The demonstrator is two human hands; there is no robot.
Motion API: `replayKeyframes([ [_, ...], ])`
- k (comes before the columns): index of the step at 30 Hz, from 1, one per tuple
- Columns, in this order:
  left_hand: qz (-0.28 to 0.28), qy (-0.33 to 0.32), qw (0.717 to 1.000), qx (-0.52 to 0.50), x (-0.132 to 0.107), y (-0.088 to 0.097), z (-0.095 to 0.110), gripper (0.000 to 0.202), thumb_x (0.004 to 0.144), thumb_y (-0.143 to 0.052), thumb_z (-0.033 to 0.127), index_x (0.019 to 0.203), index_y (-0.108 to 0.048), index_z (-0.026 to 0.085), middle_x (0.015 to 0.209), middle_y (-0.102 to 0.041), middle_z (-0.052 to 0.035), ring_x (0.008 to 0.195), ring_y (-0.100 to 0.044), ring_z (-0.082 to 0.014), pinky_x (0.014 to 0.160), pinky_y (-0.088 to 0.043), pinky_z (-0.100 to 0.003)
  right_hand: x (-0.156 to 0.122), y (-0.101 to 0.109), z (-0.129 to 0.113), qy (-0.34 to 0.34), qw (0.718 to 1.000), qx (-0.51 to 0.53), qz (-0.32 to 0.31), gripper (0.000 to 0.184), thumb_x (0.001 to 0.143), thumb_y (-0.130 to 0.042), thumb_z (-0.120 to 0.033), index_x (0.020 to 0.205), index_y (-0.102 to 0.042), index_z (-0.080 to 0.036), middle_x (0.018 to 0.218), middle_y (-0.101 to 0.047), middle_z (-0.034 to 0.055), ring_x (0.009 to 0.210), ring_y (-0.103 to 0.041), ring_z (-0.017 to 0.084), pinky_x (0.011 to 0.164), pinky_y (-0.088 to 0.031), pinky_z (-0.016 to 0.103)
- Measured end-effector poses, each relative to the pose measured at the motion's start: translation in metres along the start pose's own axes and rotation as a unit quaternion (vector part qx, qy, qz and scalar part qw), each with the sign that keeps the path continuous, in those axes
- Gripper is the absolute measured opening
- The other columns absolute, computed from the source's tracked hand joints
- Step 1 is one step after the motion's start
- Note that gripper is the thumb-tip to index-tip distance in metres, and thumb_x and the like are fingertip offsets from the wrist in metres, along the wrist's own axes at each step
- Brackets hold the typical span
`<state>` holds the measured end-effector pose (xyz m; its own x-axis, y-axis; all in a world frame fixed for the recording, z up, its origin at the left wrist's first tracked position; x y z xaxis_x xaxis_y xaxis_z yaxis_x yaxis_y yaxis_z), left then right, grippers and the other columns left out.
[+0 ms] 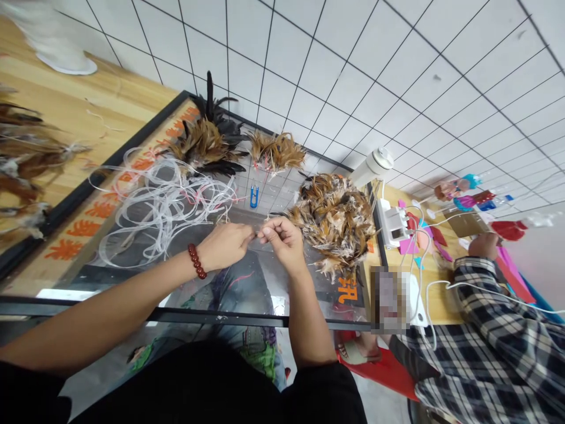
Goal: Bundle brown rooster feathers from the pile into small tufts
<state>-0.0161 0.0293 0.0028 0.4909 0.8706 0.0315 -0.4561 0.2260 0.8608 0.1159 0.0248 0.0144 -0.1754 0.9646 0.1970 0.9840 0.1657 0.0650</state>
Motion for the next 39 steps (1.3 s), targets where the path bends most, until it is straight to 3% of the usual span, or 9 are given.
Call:
replayKeyframes([
  [4, -0.066, -0.033, 0.996, -0.039, -0.002, -0.006, 0.008, 0.026, 0.084, -0.041, 0.02, 0.074, -0.064, 0.015, 0.072, -0.065, -0.0115, 0.068, -0.06, -0.0225, 0.065, -0.039, -0.031, 0.002, -0.002, 0.009, -0.03, 0.999, 0.036, -0.005, 0.019, 0.081, -0.063, -0.038, 0.082, -0.056, -0.02, 0.073, -0.065, 0.0004, 0.059, -0.059, 0.011, 0.061, -0.052, 0.027],
  [10, -0.103, -0.082, 0.949, -0.287, -0.001, 0.002, 0.012, 0.028, 0.085, -0.041, 0.028, 0.066, -0.058, 0.017, 0.066, -0.059, -0.0013, 0.067, -0.053, -0.0146, 0.067, -0.036, -0.025, 0.012, 0.008, 0.029, -0.071, 0.994, 0.083, 0.029, 0.022, 0.077, -0.066, -0.037, 0.079, -0.053, -0.019, 0.068, -0.062, -0.002, 0.053, -0.054, 0.008, 0.054, -0.046, 0.023],
  [15, -0.031, 0.01, 0.873, -0.487, 0.004, 0.004, 0.0, 0.03, 0.084, -0.044, 0.041, 0.069, -0.053, 0.016, 0.055, -0.041, 0.0037, 0.05, -0.034, -0.0089, 0.053, -0.028, -0.022, 0.014, 0.009, 0.036, -0.084, 0.994, -0.068, -0.009, 0.021, 0.079, -0.059, -0.038, 0.075, -0.051, -0.019, 0.061, -0.053, -0.0038, 0.052, -0.045, 0.009, 0.052, -0.038, 0.021],
  [19, 0.06, 0.069, 0.824, -0.56, 0.01, 0.006, -0.018, 0.03, 0.083, -0.046, 0.043, 0.073, -0.053, 0.016, 0.056, -0.04, 0.0037, 0.047, -0.031, -0.0081, 0.048, -0.024, -0.022, 0.009, 0.001, 0.021, -0.005, 0.964, -0.262, -0.048, 0.015, 0.085, -0.05, -0.03, 0.075, -0.053, -0.019, 0.065, -0.052, -0.0025, 0.06, -0.046, 0.011, 0.061, -0.037, 0.024],
  [21, 0.084, 0.089, 0.837, -0.533, 0.014, 0.008, -0.027, 0.032, 0.085, -0.043, 0.044, 0.074, -0.053, 0.016, 0.056, -0.041, 0.0032, 0.047, -0.032, -0.0088, 0.048, -0.025, -0.022, 0.006, -0.005, 0.013, 0.032, 0.95, -0.303, -0.068, 0.013, 0.086, -0.049, -0.027, 0.076, -0.054, -0.02, 0.066, -0.053, -0.0017, 0.063, -0.048, 0.012, 0.064, -0.037, 0.025],
  [24, 0.114, 0.118, 0.906, -0.389, 0.015, 0.011, -0.037, 0.032, 0.087, -0.038, 0.039, 0.071, -0.054, 0.017, 0.058, -0.046, 0.0009, 0.051, -0.038, -0.0114, 0.052, -0.029, -0.024, 0.001, -0.014, 0.003, 0.086, 0.931, -0.336, -0.114, 0.013, 0.087, -0.047, -0.024, 0.078, -0.056, -0.021, 0.071, -0.056, 0.0006, 0.069, -0.051, 0.015, 0.069, -0.037, 0.027],
  [28, 0.08, 0.04, 0.989, -0.12, 0.011, 0.008, -0.027, 0.021, 0.084, -0.04, 0.022, 0.077, -0.059, 0.017, 0.072, -0.06, -0.0058, 0.067, -0.051, -0.0177, 0.063, -0.034, -0.028, -0.004, -0.018, -0.005, 0.146, 0.924, -0.336, -0.11, 0.013, 0.088, -0.047, -0.022, 0.08, -0.057, -0.022, 0.077, -0.06, 0.0029, 0.077, -0.054, 0.017, 0.076, -0.038, 0.031],
  [34, -0.025, -0.155, 0.98, -0.122, -0.004, 0.006, 0.012, 0.026, 0.089, -0.039, 0.027, 0.074, -0.057, 0.018, 0.072, -0.059, -0.0038, 0.067, -0.052, -0.0161, 0.063, -0.033, -0.026, 0.004, 0.007, 0.0, 0.094, 0.95, -0.291, 0.061, 0.014, 0.087, -0.05, -0.027, 0.076, -0.057, -0.021, 0.073, -0.06, 0.001, 0.073, -0.054, 0.016, 0.073, -0.038, 0.03],
  [39, 0.086, -0.065, 0.966, -0.235, 0.002, 0.02, -0.001, 0.031, 0.092, -0.037, 0.033, 0.07, -0.051, 0.018, 0.063, -0.051, 0.0007, 0.062, -0.047, -0.0126, 0.062, -0.034, -0.024, 0.006, -0.004, 0.004, 0.086, 0.938, -0.335, 0.017, 0.014, 0.085, -0.052, -0.024, 0.073, -0.058, -0.02, 0.07, -0.061, -0.0004, 0.069, -0.053, 0.015, 0.072, -0.035, 0.029],
])
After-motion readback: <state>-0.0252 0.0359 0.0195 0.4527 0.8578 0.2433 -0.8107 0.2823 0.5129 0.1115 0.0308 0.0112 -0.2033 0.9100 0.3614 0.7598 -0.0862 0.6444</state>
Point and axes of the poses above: each hand's wrist, its own x-axis towards the middle knuckle, its own y-axis out of the back of the hand, z = x × y, the point moved 5 cm from there along x, towards the middle knuckle
